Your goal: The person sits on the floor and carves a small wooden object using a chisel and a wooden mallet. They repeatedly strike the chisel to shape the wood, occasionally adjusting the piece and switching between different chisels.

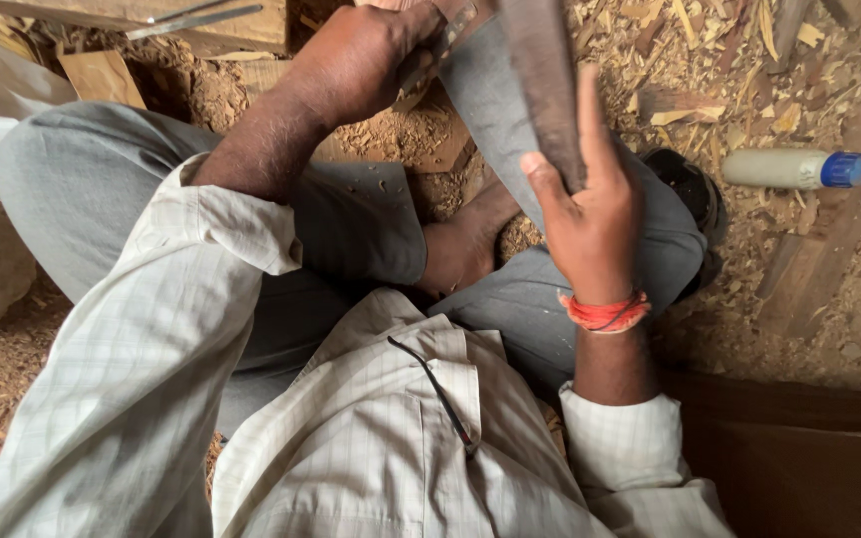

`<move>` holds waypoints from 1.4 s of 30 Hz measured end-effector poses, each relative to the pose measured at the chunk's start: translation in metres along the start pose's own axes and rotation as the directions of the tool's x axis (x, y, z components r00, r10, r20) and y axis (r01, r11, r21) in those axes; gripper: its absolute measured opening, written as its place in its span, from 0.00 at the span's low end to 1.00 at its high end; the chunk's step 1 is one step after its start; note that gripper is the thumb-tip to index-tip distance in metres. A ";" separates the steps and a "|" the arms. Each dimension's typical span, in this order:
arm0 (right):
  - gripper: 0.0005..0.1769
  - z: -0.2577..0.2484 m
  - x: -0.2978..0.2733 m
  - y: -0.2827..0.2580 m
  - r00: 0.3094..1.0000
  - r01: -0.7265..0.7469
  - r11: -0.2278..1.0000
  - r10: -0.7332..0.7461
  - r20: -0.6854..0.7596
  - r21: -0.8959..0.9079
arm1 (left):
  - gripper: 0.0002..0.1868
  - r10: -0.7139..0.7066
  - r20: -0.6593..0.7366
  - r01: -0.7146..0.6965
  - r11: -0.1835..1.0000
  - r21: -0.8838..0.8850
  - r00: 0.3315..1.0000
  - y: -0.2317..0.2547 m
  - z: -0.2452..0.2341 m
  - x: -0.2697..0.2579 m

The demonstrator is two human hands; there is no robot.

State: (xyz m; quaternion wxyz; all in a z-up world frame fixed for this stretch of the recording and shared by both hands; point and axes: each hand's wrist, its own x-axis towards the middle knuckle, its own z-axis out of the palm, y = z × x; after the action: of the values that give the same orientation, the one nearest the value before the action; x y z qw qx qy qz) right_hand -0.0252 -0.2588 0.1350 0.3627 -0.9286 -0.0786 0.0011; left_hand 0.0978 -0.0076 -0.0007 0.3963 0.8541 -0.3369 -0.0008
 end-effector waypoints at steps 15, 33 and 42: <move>0.37 0.008 -0.008 -0.016 0.979 -0.186 0.966 0.198 0.047 -0.182 | 0.10 0.029 0.040 -0.033 0.994 0.104 0.999 0.011 -0.009 -0.004; 0.40 0.022 -0.023 -0.004 0.999 -0.006 0.988 -0.001 -0.045 -0.156 | 0.11 0.116 -0.007 -0.113 0.980 0.161 0.993 0.021 -0.007 -0.010; 0.40 0.027 -0.046 0.011 0.989 -0.073 0.994 0.082 -0.120 0.081 | 0.17 -0.075 0.215 0.033 0.981 0.192 0.974 0.034 -0.019 -0.009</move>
State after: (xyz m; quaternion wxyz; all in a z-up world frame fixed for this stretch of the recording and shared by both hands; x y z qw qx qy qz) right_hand -0.0705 -0.2555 0.1056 0.4017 -0.9147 -0.0199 -0.0393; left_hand 0.0765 -0.0051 0.0328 0.2738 0.8911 -0.3541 -0.0751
